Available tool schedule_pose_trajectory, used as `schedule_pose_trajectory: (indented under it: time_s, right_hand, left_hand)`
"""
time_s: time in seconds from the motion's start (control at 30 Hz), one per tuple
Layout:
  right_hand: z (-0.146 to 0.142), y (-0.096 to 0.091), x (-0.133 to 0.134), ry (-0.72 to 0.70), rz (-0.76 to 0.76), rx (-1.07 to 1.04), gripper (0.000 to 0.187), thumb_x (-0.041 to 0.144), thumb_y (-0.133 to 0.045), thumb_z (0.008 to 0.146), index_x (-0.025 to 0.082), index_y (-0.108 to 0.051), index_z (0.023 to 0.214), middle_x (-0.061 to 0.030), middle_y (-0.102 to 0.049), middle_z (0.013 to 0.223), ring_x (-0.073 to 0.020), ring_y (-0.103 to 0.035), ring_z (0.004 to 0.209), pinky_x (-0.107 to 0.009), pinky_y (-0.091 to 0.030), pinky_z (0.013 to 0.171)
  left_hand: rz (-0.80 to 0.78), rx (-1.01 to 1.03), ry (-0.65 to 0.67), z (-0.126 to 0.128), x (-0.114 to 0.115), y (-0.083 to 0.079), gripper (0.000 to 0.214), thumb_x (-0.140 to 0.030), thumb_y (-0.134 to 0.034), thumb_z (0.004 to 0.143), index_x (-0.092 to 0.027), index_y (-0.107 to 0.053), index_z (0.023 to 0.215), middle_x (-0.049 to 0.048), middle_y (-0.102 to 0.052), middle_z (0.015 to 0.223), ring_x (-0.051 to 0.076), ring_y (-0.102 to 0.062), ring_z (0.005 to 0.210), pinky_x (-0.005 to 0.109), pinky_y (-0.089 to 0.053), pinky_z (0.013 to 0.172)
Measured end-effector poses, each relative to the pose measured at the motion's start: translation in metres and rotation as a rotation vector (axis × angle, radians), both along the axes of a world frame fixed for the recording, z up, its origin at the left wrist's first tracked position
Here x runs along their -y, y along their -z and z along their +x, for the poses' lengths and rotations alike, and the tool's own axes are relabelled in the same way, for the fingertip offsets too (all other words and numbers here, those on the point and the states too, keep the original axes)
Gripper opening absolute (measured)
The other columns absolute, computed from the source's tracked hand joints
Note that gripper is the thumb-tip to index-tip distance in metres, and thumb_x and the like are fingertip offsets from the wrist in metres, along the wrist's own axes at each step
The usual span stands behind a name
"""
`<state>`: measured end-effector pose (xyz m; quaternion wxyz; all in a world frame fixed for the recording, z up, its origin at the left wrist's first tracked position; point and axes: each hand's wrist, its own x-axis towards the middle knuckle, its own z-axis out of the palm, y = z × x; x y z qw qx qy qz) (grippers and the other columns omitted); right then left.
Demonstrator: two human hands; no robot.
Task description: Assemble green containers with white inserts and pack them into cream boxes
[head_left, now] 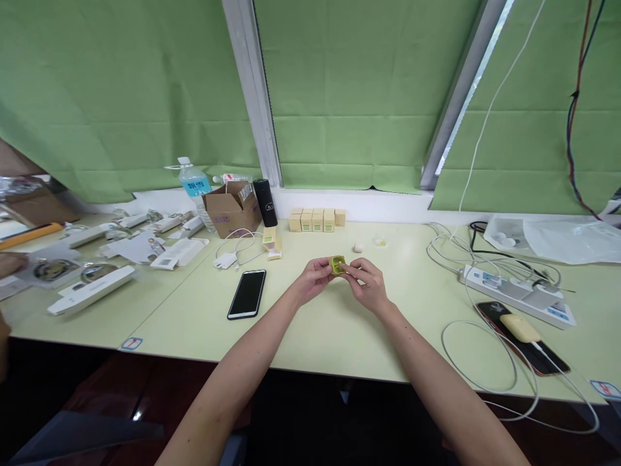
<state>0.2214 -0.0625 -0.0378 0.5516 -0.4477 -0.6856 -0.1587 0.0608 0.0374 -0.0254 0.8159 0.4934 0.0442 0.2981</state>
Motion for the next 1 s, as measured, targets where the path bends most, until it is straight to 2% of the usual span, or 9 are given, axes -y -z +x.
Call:
schedule_pose_trajectory:
  time_s: [0.43,0.77,1.0]
  right_hand:
    - [-0.0021,0.0049,-0.0008,-0.044,-0.080,-0.039,0.031,0.020,-0.056,0.100,0.032,-0.074,0.121,-0.0017,-0.060,0.080,-0.0121,-0.055,0.068,-0.024,-0.047,0.059]
    - [-0.0079,0.0010,0.0027,-0.098,-0.149,-0.122,0.028,0.023,-0.056,0.099,0.029,-0.076,0.117,-0.0025,-0.062,0.079,-0.0127,-0.054,0.064,-0.026,-0.047,0.058]
    - [-0.0035,0.0079,0.0015,-0.056,-0.240,-0.095,0.026,0.029,-0.058,0.098,0.025,-0.079,0.112,0.0000,-0.062,0.059,-0.0124,-0.049,0.052,-0.026,-0.044,0.056]
  left_hand:
    - [0.028,-0.010,-0.021,0.0007,-0.0014,0.0007,0.044,-0.033,-0.090,0.070,-0.011,-0.078,0.106,0.0138,-0.076,0.107,0.025,-0.069,0.102,0.041,-0.047,0.103]
    - [0.014,-0.006,0.004,-0.0006,-0.0020,0.0030,0.046,-0.030,-0.089,0.072,-0.010,-0.077,0.111,0.0144,-0.075,0.107,0.024,-0.069,0.101,0.040,-0.044,0.103]
    - [0.035,-0.013,0.037,-0.0005,-0.0034,0.0033,0.049,-0.033,-0.089,0.071,-0.011,-0.077,0.113,0.0152,-0.076,0.104,0.027,-0.069,0.105,0.041,-0.043,0.104]
